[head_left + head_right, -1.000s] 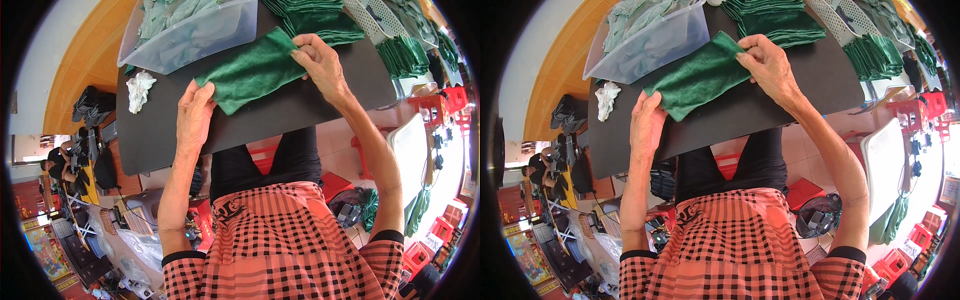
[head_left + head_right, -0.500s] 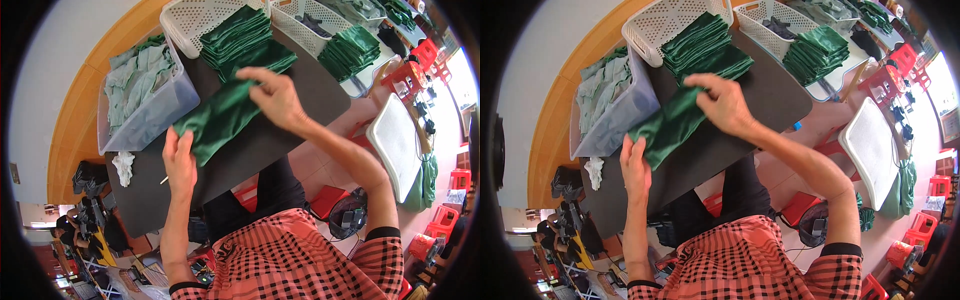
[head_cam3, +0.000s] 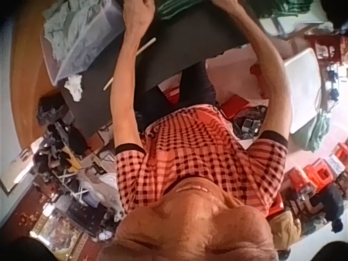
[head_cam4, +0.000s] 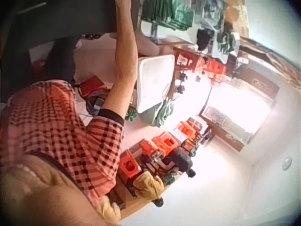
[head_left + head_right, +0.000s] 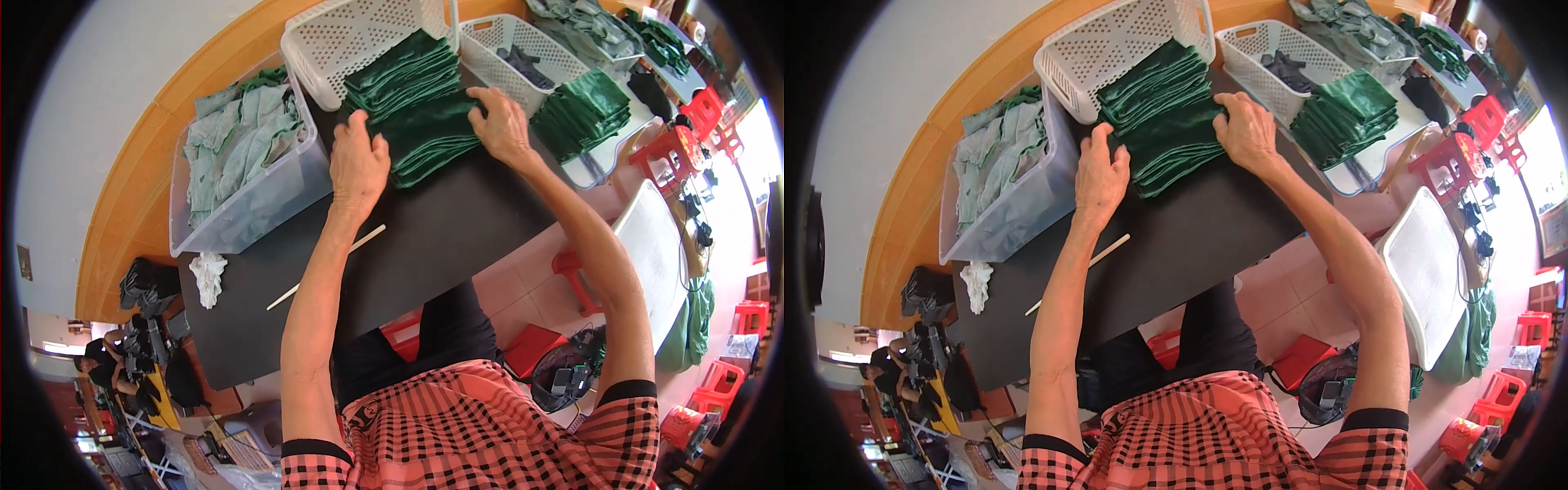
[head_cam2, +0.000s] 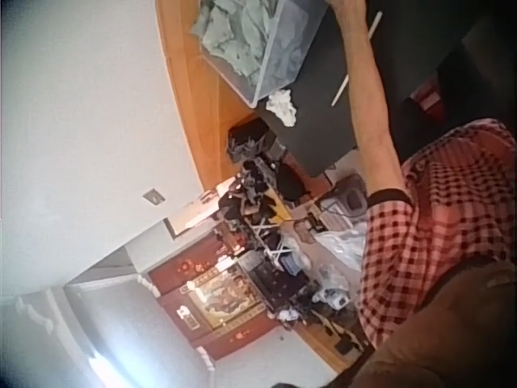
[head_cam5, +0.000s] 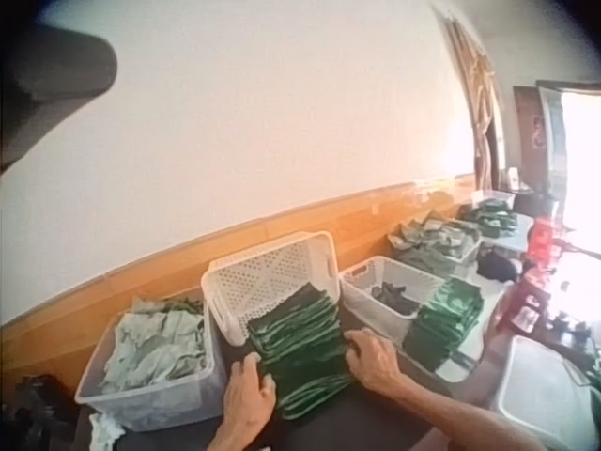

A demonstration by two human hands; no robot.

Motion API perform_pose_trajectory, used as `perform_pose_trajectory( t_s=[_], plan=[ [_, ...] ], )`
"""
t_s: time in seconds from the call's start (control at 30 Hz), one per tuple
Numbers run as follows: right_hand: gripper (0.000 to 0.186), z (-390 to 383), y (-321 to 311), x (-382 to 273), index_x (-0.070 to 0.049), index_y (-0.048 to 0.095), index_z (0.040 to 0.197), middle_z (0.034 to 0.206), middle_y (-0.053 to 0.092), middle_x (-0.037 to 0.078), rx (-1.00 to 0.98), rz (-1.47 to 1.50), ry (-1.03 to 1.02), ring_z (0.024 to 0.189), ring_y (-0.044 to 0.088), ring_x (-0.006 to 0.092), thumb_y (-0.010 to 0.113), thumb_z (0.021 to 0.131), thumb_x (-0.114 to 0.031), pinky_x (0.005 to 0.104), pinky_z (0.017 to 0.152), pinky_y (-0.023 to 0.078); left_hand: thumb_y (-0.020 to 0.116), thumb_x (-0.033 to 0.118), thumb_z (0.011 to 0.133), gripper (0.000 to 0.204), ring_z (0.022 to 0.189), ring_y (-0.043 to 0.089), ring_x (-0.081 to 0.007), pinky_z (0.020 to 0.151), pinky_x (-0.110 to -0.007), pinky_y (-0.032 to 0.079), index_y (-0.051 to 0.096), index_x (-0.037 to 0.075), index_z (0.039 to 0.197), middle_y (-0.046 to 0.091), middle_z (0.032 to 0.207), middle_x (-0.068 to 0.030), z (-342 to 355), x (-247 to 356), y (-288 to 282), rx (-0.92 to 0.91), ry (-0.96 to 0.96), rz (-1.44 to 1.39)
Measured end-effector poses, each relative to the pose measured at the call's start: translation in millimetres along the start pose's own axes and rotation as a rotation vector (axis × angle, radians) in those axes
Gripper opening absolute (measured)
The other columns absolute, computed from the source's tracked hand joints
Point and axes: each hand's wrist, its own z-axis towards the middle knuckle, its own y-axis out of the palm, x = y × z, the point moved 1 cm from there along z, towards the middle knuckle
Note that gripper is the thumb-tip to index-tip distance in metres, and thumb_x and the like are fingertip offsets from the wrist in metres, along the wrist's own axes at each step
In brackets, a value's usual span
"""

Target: Using a wooden stick to turn green leather pouches right-side out.

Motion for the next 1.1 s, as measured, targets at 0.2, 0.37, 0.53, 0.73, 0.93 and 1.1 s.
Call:
perform_pose_trajectory(
  t_s=[0.2,0.37,0.53,0.73,0.93,1.1],
  plan=[
    [0.031,-6.1,11.0,5.7,-0.004,0.062,0.113,0.107,0.060,0.017,-0.033,0.011,-0.073,0.103,0.058,0.0356,0.055,0.084,-0.013,0.0449,0.088,0.047,0.067,0.032,0.084,0.050,0.116,0.043,-0.0403,0.097,-0.049,0.037,0.053,0.002,0.120,0.048,0.122,-0.0229,-21.8,28.6,19.8,-0.074,0.418,-0.001],
    [0.032,3.1,4.3,26.8,-0.004,0.060,0.119,0.107,0.062,0.016,-0.189,0.011,-0.045,0.097,0.058,0.0371,0.048,0.092,-0.014,0.0421,0.087,0.047,0.068,0.038,0.081,0.064,0.121,0.040,-0.0415,0.101,-0.049,0.034,0.048,0.000,0.129,0.042,0.131,-0.0269,-46.3,18.5,23.8,-0.169,0.407,0.022],
    [0.035,21.9,10.8,62.2,-0.001,0.066,0.116,0.103,0.069,0.008,-0.380,0.418,0.287,0.099,0.059,0.0135,0.047,0.095,-0.021,0.0272,0.087,0.045,0.068,0.039,0.081,0.067,0.123,0.038,-0.0422,0.100,-0.051,0.032,0.046,0.000,0.130,0.041,0.132,-0.0280,-46.7,8.4,28.8,-0.204,0.392,-0.031],
    [0.027,23.6,-21.8,16.7,-0.003,0.068,0.107,0.087,0.064,0.001,0.063,0.262,0.305,0.080,0.054,0.0084,0.052,0.095,-0.022,0.0244,0.071,0.044,0.073,0.038,0.072,0.064,0.105,0.043,-0.0381,0.091,-0.047,0.037,0.053,0.000,0.120,0.048,0.110,-0.0223,-45.3,18.3,8.8,-0.077,0.443,0.042],
    [0.018,-15.7,-17.3,-181.3,-0.004,0.066,0.104,0.076,0.056,-0.002,-0.246,0.531,-0.102,0.068,0.048,0.0037,0.052,0.095,-0.011,0.0195,0.060,0.039,0.068,0.029,0.077,0.043,0.103,0.047,-0.0379,0.087,-0.053,0.039,0.057,0.001,0.109,0.050,0.101,-0.0222,-125.8,24.4,-52.9,-0.127,0.639,-0.120],
    [0.009,-69.2,49.3,-313.2,-0.005,0.065,0.096,0.066,0.059,0.006,-0.662,0.730,-0.411,0.056,0.054,0.0110,0.060,0.087,-0.005,0.0272,0.055,0.046,0.059,0.022,0.088,0.021,0.087,0.055,-0.0308,0.086,-0.044,0.043,0.054,0.002,0.092,0.055,0.091,-0.0161,-202.2,4.4,-139.2,-0.669,0.495,-0.525]
  ],
)
